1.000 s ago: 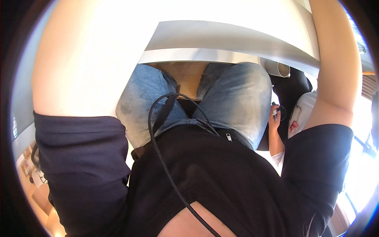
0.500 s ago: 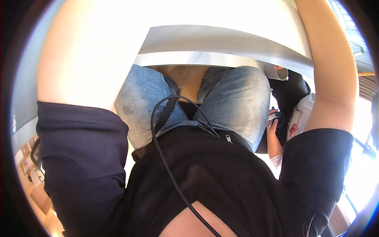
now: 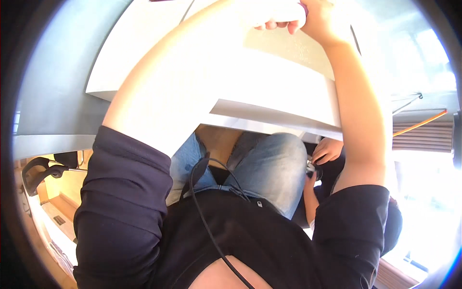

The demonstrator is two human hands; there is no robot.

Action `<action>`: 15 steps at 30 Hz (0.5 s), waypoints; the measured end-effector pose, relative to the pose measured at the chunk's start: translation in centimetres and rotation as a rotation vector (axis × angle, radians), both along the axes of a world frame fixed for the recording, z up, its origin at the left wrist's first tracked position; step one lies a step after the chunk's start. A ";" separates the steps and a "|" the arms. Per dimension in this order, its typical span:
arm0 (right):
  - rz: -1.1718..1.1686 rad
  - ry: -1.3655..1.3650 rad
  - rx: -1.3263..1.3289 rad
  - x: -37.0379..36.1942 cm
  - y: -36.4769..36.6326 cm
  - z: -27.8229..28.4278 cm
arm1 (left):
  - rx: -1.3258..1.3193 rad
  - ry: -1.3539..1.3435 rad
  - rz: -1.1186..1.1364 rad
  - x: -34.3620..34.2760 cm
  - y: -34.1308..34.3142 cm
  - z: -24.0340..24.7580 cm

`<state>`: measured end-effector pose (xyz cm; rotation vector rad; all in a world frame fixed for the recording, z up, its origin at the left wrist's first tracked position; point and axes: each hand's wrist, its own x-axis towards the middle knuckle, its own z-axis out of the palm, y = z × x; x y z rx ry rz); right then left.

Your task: Washing and wringing out several small cloths in a bathroom sink.

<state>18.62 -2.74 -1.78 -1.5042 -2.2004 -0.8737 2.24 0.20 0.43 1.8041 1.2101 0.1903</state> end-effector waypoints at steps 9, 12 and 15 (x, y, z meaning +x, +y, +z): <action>-0.093 0.405 -0.178 0.9 -0.2 0.9 | -0.077 -0.282 0.054 0.9 0.9 -0.5; -0.068 0.608 -0.169 -0.2 0.0 1.6 | -0.087 -0.434 0.174 -0.2 2.0 -1.0; 0.070 0.856 -0.099 1.3 0.5 0.5 | -0.102 -0.608 0.321 0.5 1.5 -0.7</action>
